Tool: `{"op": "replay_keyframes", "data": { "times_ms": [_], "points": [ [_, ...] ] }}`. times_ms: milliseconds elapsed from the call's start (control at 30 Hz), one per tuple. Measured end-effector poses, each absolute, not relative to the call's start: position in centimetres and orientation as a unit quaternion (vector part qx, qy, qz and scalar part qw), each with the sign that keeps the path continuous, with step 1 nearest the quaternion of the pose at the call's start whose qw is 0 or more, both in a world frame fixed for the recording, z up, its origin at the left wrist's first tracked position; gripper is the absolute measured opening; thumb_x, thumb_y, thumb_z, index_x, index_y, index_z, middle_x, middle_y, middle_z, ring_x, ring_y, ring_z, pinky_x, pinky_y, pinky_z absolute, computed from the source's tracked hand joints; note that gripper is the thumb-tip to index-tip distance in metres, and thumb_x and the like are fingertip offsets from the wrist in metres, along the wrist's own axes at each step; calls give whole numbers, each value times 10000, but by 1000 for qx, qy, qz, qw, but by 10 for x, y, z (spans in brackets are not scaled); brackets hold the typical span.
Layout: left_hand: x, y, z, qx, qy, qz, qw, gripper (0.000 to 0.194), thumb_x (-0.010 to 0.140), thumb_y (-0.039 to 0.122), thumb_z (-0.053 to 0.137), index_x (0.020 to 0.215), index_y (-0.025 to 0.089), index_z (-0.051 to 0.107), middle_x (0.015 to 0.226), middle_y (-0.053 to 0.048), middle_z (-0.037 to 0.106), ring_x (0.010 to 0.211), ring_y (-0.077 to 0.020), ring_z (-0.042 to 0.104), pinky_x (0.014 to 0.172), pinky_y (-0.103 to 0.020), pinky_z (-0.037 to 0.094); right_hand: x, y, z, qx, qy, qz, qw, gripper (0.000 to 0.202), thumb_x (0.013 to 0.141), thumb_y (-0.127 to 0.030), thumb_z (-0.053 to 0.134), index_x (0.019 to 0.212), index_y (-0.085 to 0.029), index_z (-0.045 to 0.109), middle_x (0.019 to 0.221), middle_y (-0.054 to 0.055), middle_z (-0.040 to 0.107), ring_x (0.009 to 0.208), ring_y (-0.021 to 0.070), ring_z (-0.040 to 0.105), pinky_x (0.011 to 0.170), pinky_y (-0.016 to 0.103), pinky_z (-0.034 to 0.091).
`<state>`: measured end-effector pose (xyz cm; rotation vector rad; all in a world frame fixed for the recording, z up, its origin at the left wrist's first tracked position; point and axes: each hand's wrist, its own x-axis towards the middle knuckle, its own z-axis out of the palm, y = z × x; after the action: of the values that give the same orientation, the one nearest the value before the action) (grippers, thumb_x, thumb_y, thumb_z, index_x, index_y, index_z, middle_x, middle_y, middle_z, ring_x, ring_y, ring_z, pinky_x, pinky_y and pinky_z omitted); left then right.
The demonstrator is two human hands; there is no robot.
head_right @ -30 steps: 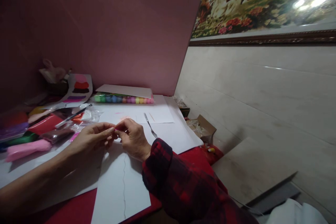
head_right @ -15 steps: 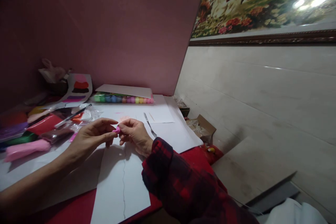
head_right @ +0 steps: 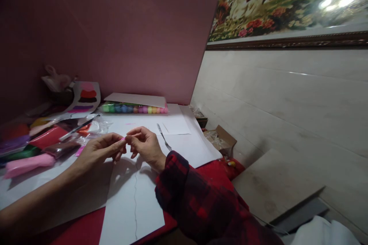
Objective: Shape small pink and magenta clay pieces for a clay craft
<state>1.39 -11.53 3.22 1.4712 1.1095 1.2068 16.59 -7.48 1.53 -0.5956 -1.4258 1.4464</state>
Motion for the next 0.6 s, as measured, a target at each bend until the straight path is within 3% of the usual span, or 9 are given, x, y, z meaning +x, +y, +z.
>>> {"op": "replay_keyframes", "data": {
  "times_ms": [267,433,600],
  "points": [
    [10,-109,24,542,424,493,532,401,754,533,653,661,144,624,552,-5,593,459,-109,528,457,-222,427,165,-83,18,-252,-641,522,503,199,779,-361,675,819,-172,627,640,-23,574,522,93,536,451,213,465],
    [13,-110,21,447,409,544,581,316,607,388,824,687,148,634,511,20,587,440,-92,522,433,-187,420,167,-87,17,-278,-724,401,487,68,805,-245,629,827,-180,633,772,18,606,643,121,572,545,245,497],
    [14,-111,22,424,407,537,605,319,620,392,819,665,124,651,533,5,599,442,-84,535,434,-183,439,170,-86,18,-272,-757,320,501,60,847,-225,581,813,-186,611,798,33,589,692,139,569,583,264,497]
  ]
}}
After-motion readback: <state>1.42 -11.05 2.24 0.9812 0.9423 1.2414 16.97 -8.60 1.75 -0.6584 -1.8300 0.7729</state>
